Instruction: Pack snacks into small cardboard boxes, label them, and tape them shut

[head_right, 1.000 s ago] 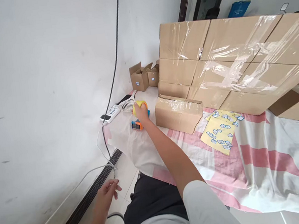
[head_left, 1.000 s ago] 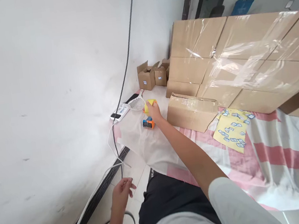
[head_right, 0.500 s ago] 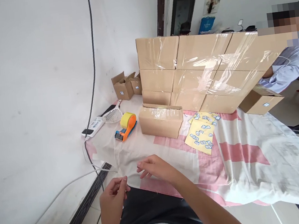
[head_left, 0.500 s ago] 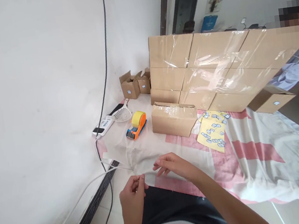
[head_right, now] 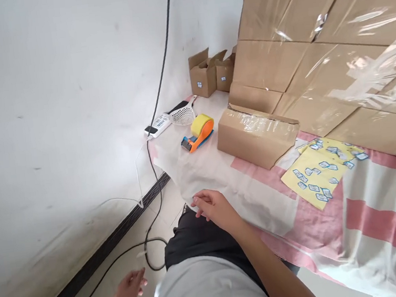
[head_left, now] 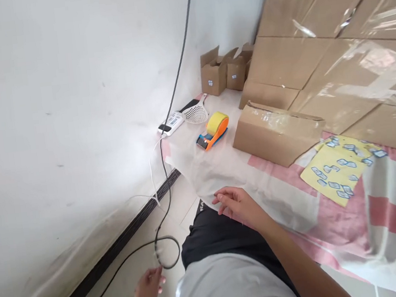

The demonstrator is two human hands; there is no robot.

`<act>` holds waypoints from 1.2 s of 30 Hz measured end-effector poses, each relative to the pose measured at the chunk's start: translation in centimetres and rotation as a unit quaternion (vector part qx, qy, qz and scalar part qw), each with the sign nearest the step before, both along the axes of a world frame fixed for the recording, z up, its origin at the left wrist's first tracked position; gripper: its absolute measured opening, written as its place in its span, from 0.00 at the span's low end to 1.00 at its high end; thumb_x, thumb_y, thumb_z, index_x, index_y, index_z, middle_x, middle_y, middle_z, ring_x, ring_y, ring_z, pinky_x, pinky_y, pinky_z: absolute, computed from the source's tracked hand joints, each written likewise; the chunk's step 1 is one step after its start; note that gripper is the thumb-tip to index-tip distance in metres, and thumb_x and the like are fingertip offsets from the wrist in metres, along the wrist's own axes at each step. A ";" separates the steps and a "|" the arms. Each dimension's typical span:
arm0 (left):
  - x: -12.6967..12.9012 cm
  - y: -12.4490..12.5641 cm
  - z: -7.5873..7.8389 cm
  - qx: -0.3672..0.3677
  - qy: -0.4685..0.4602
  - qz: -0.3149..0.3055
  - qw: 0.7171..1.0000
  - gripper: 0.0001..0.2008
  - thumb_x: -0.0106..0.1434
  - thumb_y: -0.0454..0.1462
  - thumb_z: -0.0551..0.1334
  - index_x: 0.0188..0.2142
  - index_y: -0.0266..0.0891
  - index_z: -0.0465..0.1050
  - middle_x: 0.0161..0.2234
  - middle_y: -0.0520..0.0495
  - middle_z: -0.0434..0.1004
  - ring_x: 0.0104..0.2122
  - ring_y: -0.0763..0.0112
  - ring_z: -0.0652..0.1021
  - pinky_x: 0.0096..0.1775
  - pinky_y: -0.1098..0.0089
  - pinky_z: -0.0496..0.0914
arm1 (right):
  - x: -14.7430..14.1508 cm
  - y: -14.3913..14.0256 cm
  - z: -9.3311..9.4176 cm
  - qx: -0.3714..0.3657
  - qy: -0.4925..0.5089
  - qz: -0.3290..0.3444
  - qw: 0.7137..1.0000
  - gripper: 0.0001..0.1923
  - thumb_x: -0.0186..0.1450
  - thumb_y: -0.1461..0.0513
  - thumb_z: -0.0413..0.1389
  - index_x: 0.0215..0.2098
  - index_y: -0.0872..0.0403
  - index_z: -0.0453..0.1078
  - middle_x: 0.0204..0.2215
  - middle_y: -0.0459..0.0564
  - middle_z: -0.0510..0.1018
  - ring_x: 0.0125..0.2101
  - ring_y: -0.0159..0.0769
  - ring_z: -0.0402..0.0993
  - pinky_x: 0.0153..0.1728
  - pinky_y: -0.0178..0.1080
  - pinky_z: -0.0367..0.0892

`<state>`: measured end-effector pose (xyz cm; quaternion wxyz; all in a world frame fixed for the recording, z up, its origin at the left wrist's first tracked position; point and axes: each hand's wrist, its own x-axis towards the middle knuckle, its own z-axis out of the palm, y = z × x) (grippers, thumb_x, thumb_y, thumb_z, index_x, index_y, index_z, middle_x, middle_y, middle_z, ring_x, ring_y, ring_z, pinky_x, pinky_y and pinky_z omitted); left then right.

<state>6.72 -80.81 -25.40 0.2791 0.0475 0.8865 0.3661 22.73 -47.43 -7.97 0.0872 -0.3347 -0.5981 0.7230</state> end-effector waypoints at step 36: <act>4.9 37.5 21.2 0.335 -0.025 -0.330 0.882 0.14 0.65 0.50 0.61 0.36 0.41 0.71 0.20 0.54 0.73 0.20 0.73 0.70 0.26 0.73 0.64 | 8.8 19.7 20.0 0.352 0.093 -0.330 0.871 0.15 0.58 0.52 0.65 0.21 0.54 0.75 0.18 0.45 0.72 0.17 0.25 0.54 0.19 0.33 0.50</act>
